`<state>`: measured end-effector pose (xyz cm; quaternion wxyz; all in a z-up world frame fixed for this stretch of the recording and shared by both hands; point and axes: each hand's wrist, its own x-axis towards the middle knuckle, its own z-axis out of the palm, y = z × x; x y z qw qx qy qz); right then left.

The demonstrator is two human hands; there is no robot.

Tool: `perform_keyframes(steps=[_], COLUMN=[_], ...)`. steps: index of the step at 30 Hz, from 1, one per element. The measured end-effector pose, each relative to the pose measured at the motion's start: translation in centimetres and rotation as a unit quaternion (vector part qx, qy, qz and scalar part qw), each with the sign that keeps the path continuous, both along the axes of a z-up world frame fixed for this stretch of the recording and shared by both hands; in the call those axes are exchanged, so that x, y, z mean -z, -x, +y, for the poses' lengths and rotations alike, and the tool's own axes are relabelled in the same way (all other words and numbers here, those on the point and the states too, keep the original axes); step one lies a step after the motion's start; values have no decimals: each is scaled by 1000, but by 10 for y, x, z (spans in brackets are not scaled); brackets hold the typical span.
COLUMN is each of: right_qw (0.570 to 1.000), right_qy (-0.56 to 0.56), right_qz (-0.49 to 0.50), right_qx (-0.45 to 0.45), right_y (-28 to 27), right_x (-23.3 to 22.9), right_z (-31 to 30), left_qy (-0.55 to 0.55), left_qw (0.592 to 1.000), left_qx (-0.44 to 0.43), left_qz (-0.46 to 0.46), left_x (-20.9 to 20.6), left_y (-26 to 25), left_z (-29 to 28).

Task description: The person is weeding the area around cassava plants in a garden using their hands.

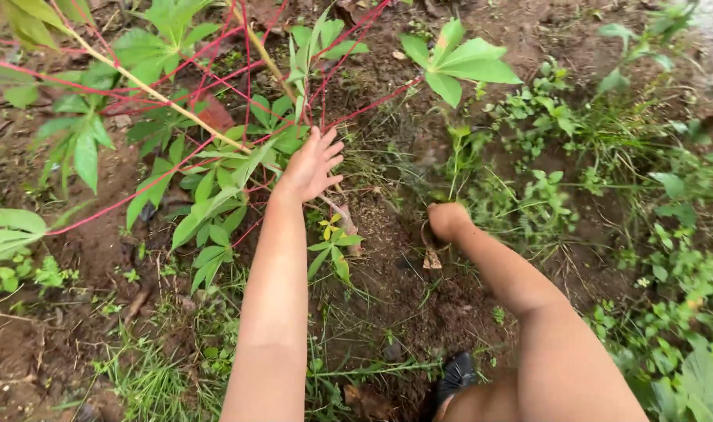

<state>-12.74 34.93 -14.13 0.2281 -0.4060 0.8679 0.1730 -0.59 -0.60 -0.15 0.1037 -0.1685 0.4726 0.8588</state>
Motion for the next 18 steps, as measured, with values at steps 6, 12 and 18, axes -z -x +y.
perform_keyframes(steps=[6, 12, 18], right_qw=[988, 993, 997], right_qy=[119, 25, 64], right_qz=[-99, -100, 19], right_qx=[-18, -66, 46], right_y=[-56, -108, -37], right_x=[-70, -134, -101], right_z=[-25, -55, -49], left_qy=[10, 26, 21], left_qw=[1000, 1000, 999], left_qx=[1, -13, -36], left_qz=[-7, -9, -9], left_x=[-1, 1, -3], left_y=[-1, -2, -10], left_z=[-1, 6, 9])
